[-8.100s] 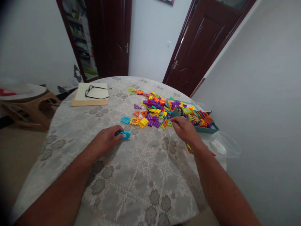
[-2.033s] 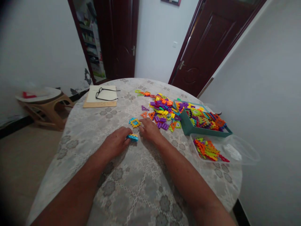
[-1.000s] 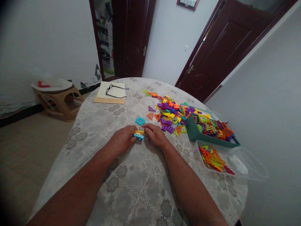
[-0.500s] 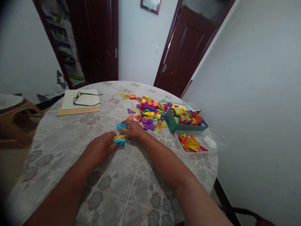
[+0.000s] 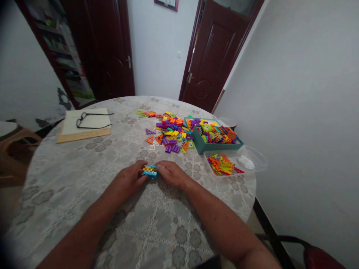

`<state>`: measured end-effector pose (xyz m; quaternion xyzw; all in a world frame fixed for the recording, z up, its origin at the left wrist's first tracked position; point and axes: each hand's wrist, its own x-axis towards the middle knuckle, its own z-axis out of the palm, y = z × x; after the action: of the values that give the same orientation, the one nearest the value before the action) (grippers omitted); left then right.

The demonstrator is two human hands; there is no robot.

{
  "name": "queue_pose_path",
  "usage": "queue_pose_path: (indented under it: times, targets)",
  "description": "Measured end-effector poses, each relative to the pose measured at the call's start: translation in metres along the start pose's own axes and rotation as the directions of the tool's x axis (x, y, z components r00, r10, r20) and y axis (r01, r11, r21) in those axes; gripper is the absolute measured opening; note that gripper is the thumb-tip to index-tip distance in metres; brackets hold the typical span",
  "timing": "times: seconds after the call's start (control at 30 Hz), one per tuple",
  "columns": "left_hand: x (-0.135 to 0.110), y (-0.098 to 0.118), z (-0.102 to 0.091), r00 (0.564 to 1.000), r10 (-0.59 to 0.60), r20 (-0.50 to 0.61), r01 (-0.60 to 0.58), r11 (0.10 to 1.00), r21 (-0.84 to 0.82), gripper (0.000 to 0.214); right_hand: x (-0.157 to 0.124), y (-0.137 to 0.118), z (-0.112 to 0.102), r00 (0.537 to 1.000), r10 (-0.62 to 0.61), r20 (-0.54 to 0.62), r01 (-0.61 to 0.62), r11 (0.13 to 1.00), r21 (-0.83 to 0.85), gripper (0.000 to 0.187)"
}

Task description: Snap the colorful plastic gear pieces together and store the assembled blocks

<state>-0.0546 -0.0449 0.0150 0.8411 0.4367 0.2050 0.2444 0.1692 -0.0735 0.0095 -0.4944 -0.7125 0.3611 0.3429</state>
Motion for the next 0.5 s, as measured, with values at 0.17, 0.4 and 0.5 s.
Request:
queue_pose_path:
  times: [0.17,0.4,0.5]
  targets:
    - [-0.002,0.004,0.000,0.998,-0.057,-0.002,0.056,0.997,-0.061,0.055,-0.002,0.006,0.011,0.992,0.001,-0.124,0.003,0.999,0.036,0.040]
    - [-0.002,0.006,0.003,0.998,-0.044,0.043,0.048,0.994,-0.103,0.070,-0.006,0.001,0.017,0.982,-0.189,-0.008,0.183,0.960,-0.213,0.047]
    - [-0.004,0.001,0.004,0.998,0.010,0.065,-0.001,0.991,-0.132,0.072,-0.005,0.001,0.021,0.971,-0.238,-0.029,0.218,0.929,-0.299,0.045]
